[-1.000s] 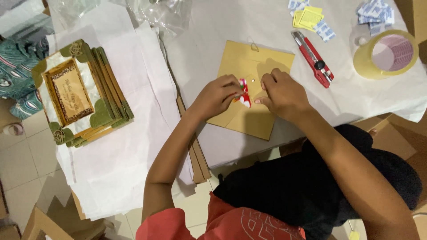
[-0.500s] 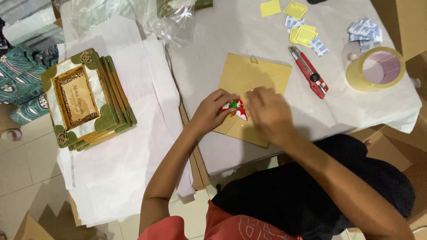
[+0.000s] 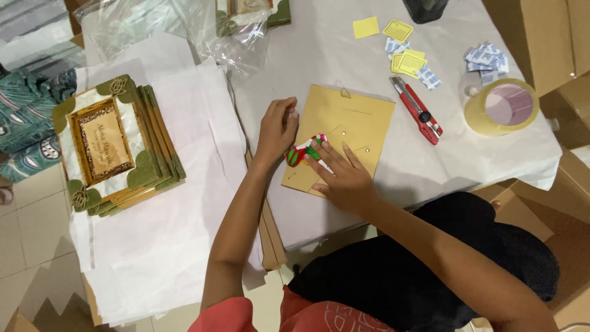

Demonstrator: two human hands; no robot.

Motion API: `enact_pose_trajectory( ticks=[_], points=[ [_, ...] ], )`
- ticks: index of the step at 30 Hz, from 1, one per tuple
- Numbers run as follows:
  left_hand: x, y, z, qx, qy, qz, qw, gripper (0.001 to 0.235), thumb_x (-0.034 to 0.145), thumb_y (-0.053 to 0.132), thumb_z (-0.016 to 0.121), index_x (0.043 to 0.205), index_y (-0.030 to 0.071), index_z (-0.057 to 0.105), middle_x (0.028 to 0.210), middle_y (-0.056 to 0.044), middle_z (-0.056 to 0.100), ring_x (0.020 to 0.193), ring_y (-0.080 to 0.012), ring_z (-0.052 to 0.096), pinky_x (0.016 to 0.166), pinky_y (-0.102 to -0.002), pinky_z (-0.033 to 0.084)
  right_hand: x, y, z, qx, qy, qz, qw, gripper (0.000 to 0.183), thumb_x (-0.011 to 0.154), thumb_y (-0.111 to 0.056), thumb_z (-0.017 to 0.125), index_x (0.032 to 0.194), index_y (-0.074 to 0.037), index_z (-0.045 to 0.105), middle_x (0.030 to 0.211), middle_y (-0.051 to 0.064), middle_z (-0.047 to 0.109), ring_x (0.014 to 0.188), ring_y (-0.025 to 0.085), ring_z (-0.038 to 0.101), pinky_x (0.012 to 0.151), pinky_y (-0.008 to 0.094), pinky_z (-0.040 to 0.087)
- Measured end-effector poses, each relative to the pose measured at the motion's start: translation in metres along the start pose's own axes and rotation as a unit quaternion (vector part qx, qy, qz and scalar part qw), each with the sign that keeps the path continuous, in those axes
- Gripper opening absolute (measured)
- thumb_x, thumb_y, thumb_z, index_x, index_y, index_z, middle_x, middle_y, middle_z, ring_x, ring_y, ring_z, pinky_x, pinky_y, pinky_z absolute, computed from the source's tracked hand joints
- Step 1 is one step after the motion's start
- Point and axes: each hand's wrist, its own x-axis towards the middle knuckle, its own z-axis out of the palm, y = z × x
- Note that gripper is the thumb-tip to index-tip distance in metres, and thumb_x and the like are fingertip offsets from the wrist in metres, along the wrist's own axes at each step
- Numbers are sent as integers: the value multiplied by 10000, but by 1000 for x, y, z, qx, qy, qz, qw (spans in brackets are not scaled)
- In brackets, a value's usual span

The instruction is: Applying decorative stickers to picture frames, stacking them, and placing them into plastic sleeves.

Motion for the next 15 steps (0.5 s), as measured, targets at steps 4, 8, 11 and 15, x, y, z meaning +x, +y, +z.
enact_pose_trajectory(
  ticks=[4, 8, 11, 15],
  points=[
    [1, 17, 2, -3, -33, -24, 999, 323, 1016, 158, 618, 1314, 35, 643, 1121, -125, 674, 1038, -293, 711, 888, -398, 584, 0, 3, -1, 16, -40, 10, 999, 614, 987, -539, 505, 1529, -250, 515, 1623, 47, 460, 1488, 224, 439, 1195, 543, 310],
    [0, 25, -2, 40, -63, -68, 995, 292, 1023, 265, 632, 1184, 26, 673, 973, -124, 665, 911, -290, 717, 802, -412, 580, -4, 4, 6, 1, -73, 18, 997, 678, 960, -601, 505, 1557, -282, 471, 1652, 13, 413, 1514, 208, 392, 1222, 544, 272],
    [1, 16, 1, 50, -81, -96, 991, 295, 978, 310, 702, 1112, 47, 684, 899, -95, 655, 840, -265, 718, 745, -394, 577, -3, 7, 6, 7, -85, 17, 996, 687, 963, -609, 493, 1562, -273, 463, 1654, 12, 409, 1519, 204, 385, 1225, 549, 265],
    [1, 13, 2, 11, -62, -113, 992, 282, 912, 254, 791, 1075, 52, 681, 869, -82, 635, 799, -235, 706, 711, -365, 560, 4, 9, -6, 8, -73, 17, 997, 682, 1023, -643, 303, 1569, -265, 458, 1628, 2, 451, 1504, 184, 410, 1228, 530, 252]
  ],
)
